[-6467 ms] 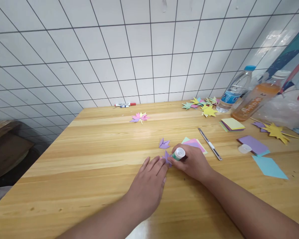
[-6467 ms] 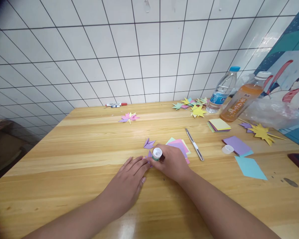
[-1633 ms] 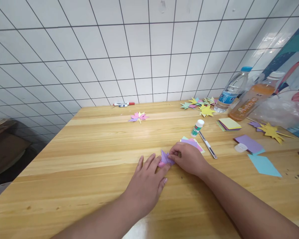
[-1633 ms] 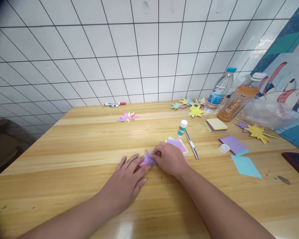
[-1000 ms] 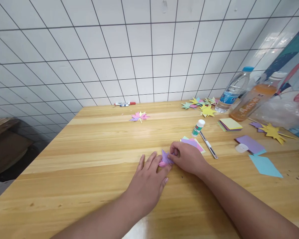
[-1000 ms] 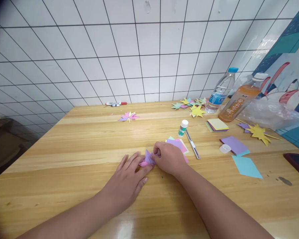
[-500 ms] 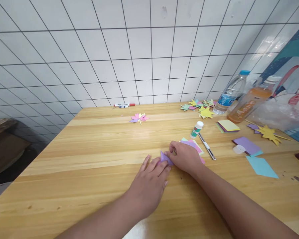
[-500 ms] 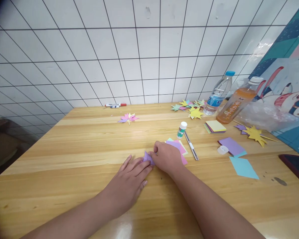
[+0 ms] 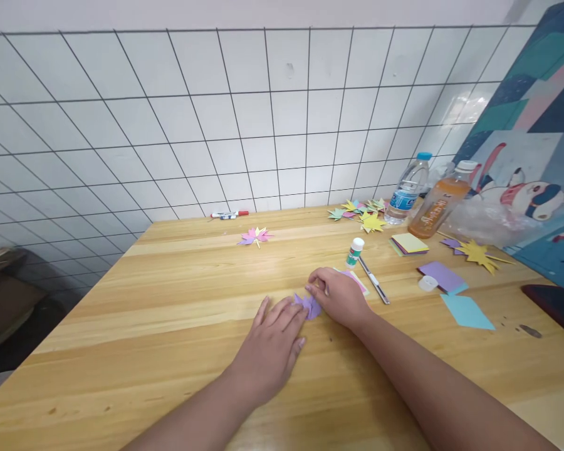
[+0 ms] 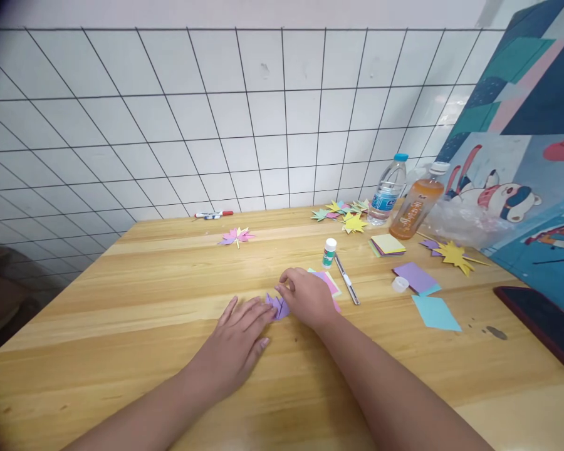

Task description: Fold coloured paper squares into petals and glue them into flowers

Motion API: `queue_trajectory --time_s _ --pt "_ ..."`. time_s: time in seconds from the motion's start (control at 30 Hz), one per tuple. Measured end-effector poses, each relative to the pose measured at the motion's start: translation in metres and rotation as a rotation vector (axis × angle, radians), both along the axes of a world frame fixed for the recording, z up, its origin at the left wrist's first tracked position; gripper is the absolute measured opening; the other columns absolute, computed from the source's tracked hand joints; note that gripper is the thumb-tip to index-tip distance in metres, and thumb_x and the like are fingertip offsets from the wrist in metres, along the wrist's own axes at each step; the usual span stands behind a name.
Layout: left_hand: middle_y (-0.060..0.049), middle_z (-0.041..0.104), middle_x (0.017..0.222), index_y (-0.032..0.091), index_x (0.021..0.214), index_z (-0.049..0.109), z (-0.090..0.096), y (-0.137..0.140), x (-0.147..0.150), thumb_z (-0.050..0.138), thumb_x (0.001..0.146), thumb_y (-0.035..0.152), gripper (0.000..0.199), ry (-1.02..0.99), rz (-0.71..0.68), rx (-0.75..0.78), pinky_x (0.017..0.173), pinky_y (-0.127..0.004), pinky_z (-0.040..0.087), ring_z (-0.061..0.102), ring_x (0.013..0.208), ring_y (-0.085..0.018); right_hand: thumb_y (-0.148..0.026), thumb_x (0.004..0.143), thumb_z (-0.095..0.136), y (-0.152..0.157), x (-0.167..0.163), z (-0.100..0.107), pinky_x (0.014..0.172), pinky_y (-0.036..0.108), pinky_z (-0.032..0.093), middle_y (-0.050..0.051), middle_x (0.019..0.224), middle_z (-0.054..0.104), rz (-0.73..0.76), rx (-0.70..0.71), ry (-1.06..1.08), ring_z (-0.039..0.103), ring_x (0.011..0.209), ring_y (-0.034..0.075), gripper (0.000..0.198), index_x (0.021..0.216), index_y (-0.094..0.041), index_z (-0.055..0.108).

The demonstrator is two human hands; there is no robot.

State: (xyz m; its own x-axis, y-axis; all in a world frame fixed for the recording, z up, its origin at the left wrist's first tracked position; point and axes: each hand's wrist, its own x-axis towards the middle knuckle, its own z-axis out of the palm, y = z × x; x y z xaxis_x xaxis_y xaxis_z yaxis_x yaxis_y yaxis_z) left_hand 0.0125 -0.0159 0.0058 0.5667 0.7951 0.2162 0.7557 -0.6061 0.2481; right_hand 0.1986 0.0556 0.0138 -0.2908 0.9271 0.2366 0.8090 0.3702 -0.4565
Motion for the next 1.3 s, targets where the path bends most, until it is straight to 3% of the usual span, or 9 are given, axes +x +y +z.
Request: queue_trajectory --time_s 0.1,0.23,0.37,0.53,0.63,0.77,0.93,1.13,1.3 --pt "-0.005 0.055 0.126 0.025 0.127 0.046 0.003 0.008 -0.007 0.037 0.092 0.026 0.037 -0.18 0.092 0.018 0.105 -0.05 0.026 0.042 0.121 -0.024 -0.028 0.086 0.05 -0.005 0.008 0.011 0.063 0.024 0.033 0.0 0.078 0.06 0.007 0.094 -0.009 0.054 0.074 0.013 0.011 0.085 -0.022 0.06" --pt "-0.007 0.06 0.111 0.023 0.113 0.055 0.0 0.019 -0.018 0.041 0.09 0.027 0.027 -0.438 0.266 0.008 0.093 -0.044 0.04 0.051 0.108 -0.023 -0.027 0.085 0.05 -0.012 0.021 0.022 0.07 0.026 0.035 0.001 0.08 0.059 0.069 0.076 -0.086 0.054 0.08 0.016 0.015 0.084 -0.022 0.063" --pt "-0.005 0.062 0.104 0.024 0.109 0.057 -0.006 0.025 -0.021 0.044 0.088 0.029 0.025 -0.564 0.353 -0.053 0.091 -0.043 0.042 0.054 0.104 -0.022 -0.03 0.078 0.059 -0.015 0.027 0.019 0.08 0.03 0.038 0.004 0.089 0.059 0.218 -0.006 -0.126 0.053 0.09 0.019 0.016 0.09 -0.023 0.066" --pt "-0.006 0.061 0.107 0.023 0.112 0.056 -0.006 0.025 -0.02 0.045 0.088 0.034 0.028 -0.631 0.397 -0.14 0.093 -0.041 0.041 0.054 0.106 -0.021 -0.018 0.074 0.062 -0.014 0.019 0.007 0.079 0.029 0.041 0.003 0.088 0.059 0.307 -0.05 -0.048 0.054 0.088 0.017 0.013 0.086 -0.02 0.066" --pt "-0.008 0.059 0.113 0.022 0.12 0.051 -0.004 0.022 -0.019 0.053 0.084 0.038 0.039 -0.618 0.386 -0.171 0.095 -0.043 0.039 0.052 0.111 -0.023 -0.013 0.074 0.061 -0.015 0.015 0.006 0.076 0.028 0.042 0.002 0.087 0.058 0.357 -0.029 0.02 0.055 0.085 0.015 0.009 0.079 -0.02 0.064" --pt "-0.01 0.054 0.125 0.023 0.132 0.038 0.001 0.017 -0.016 0.07 0.068 0.045 0.074 -0.649 0.354 -0.218 0.099 -0.046 0.035 0.045 0.12 -0.027 -0.012 0.076 0.059 -0.019 0.015 0.014 0.085 0.032 0.041 0.005 0.109 0.055 0.356 0.114 0.084 0.054 0.099 0.017 0.011 0.078 -0.021 0.064" --pt "-0.006 0.061 0.113 0.027 0.134 0.033 0.007 0.012 -0.012 0.078 0.06 0.04 0.087 -0.705 0.324 -0.283 0.099 -0.045 0.035 0.052 0.113 -0.026 -0.013 0.082 0.052 -0.026 0.014 0.022 0.088 0.036 0.041 0.009 0.131 0.048 0.394 0.223 0.009 0.054 0.102 0.019 0.014 0.082 -0.021 0.064" --pt "-0.005 0.051 0.127 0.034 0.135 0.03 0.008 0.01 -0.009 0.082 0.053 0.032 0.097 -0.55 0.382 -0.073 0.101 -0.051 0.028 0.04 0.122 -0.03 -0.018 0.09 0.043 -0.033 0.009 0.027 0.086 0.035 0.042 0.005 0.12 0.06 0.528 0.275 -0.064 0.056 0.099 0.018 0.021 0.086 -0.022 0.063" --pt "0.001 0.067 0.088 0.03 0.128 0.037 0.008 0.008 -0.008 0.072 0.067 0.026 0.071 -0.62 0.341 -0.063 0.102 -0.052 0.025 0.057 0.104 -0.024 -0.019 0.091 0.04 -0.037 0.005 0.029 0.077 0.032 0.042 0.006 0.09 0.066 0.58 0.24 -0.075 0.056 0.085 0.018 0.022 0.085 -0.021 0.061"
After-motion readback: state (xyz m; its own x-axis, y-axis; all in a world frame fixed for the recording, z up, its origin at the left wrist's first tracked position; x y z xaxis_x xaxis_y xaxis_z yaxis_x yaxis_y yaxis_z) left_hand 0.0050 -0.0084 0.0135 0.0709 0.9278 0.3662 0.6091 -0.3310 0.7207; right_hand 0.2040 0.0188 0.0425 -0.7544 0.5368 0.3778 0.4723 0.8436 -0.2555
